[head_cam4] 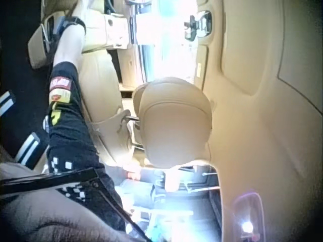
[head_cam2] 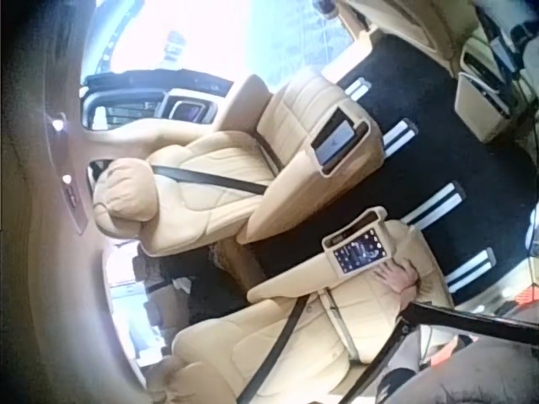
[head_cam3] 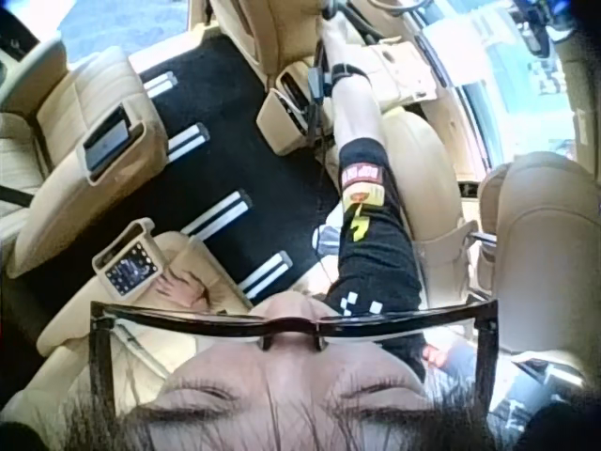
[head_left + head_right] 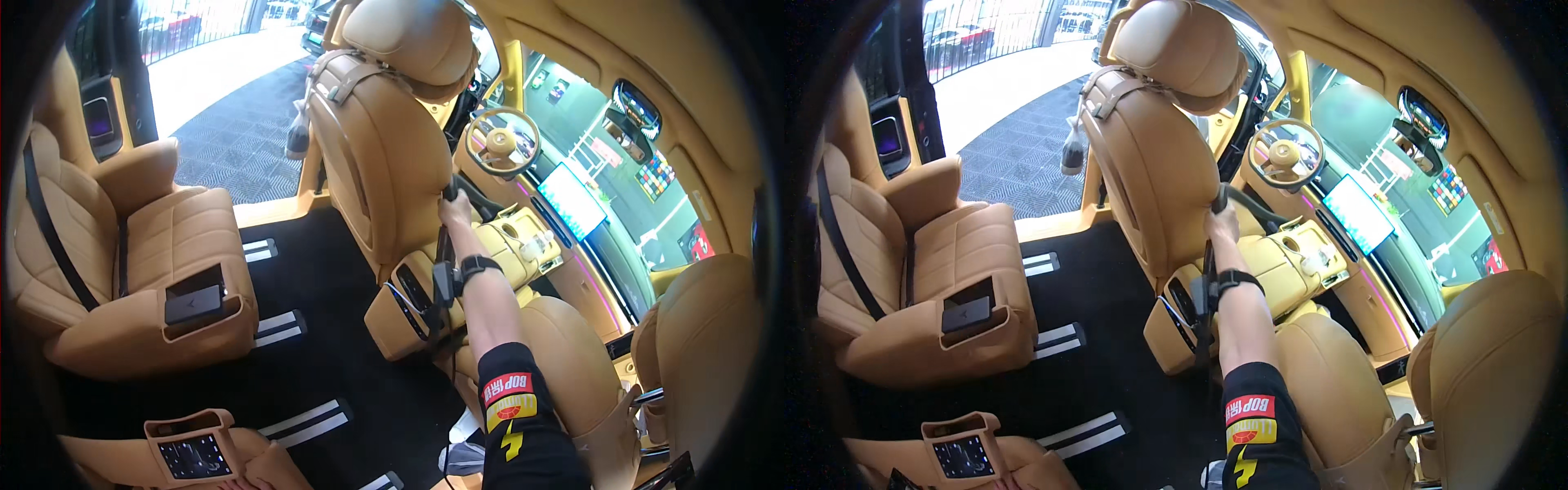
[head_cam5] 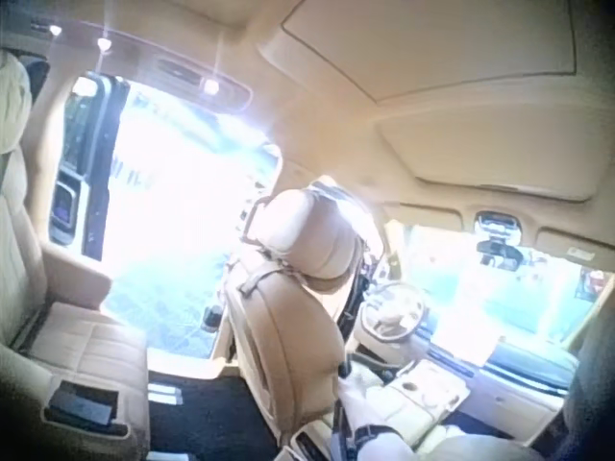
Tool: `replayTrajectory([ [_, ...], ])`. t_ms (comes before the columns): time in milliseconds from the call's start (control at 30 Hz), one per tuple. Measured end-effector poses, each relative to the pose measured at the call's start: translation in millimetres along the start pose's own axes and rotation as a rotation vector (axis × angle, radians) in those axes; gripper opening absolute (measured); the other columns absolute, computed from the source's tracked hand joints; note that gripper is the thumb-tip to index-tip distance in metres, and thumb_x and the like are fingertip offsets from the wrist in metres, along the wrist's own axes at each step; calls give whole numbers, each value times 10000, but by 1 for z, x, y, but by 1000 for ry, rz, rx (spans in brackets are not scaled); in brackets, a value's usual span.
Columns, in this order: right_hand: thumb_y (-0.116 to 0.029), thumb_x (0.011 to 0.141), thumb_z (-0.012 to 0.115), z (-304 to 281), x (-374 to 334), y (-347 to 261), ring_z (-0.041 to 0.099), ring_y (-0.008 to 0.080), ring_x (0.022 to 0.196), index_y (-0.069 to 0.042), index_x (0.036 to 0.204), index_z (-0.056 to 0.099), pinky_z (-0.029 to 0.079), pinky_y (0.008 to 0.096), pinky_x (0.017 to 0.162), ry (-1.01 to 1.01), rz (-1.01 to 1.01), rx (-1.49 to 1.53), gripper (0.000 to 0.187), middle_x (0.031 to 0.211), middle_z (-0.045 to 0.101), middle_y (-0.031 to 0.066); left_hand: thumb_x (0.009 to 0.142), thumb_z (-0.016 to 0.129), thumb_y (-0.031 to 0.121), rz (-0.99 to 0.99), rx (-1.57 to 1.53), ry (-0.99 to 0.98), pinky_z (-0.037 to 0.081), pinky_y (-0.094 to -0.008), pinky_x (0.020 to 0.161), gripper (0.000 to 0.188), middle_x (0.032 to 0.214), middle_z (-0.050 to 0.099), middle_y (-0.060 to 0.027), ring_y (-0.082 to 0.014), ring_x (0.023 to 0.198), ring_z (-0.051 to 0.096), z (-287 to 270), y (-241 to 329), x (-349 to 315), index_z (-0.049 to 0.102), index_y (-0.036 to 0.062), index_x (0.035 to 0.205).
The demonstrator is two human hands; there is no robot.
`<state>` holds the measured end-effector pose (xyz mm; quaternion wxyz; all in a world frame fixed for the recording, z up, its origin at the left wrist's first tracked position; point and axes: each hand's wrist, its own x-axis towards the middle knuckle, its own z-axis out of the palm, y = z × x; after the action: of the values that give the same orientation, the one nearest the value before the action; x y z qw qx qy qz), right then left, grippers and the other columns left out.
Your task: Vacuuming the interior floor and footwell of a luxury vehicle.
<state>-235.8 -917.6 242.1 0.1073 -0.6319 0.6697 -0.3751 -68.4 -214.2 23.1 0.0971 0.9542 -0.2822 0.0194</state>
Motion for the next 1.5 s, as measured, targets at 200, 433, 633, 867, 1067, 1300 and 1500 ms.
replayTrajectory([
  [200,-218,817,653,-20,12,-24,644,381,1069,-99,1188,596,487,441,893,134,-64,86,394,1103,679,215,925,455,432,7,41,-10,191,-624,1150,544,1388,503,-189,-399,1353,382,3,4,4,532,78,1331],
  [433,-225,801,644,-32,1,-36,633,372,1117,-135,1374,487,492,451,950,29,-55,68,601,1203,658,202,930,435,428,19,38,30,192,-620,1150,555,1390,504,-187,-400,1363,372,7,1,3,508,86,1362],
  [633,-211,810,620,-54,-6,-64,544,348,1261,-41,1453,404,414,405,1072,92,-185,92,699,1370,552,221,920,444,462,39,1,33,149,-608,1163,601,1439,465,-174,-383,1399,338,1,7,2,483,100,1398],
  [867,-301,822,641,-79,-62,-195,538,413,1246,69,1426,383,386,444,1100,13,-676,346,754,1313,560,292,960,384,360,57,-56,147,114,-574,1186,515,1511,395,-161,-370,1430,299,13,-6,2,476,50,1361],
  [1067,-155,844,664,-83,-211,-258,375,442,1370,157,1401,329,265,437,1171,-21,-795,692,721,1450,376,345,958,399,299,65,-45,127,133,-547,1192,462,1530,377,-125,-324,1440,292,14,10,3,492,72,1349],
  [1300,-86,901,630,-124,-402,-174,496,322,1294,120,1419,321,357,366,1096,-578,-614,967,638,1336,514,289,979,417,321,-2,-27,152,164,-511,1188,442,1494,434,-116,-308,1411,341,9,0,-2,526,81,1334],
  [1500,-87,899,654,-149,-379,-92,652,185,827,108,1472,272,542,294,717,-612,-369,859,716,1068,637,147,973,459,312,53,-76,204,204,-505,1167,438,1469,471,-114,-308,1385,374,10,8,-1,545,76,1332],
])
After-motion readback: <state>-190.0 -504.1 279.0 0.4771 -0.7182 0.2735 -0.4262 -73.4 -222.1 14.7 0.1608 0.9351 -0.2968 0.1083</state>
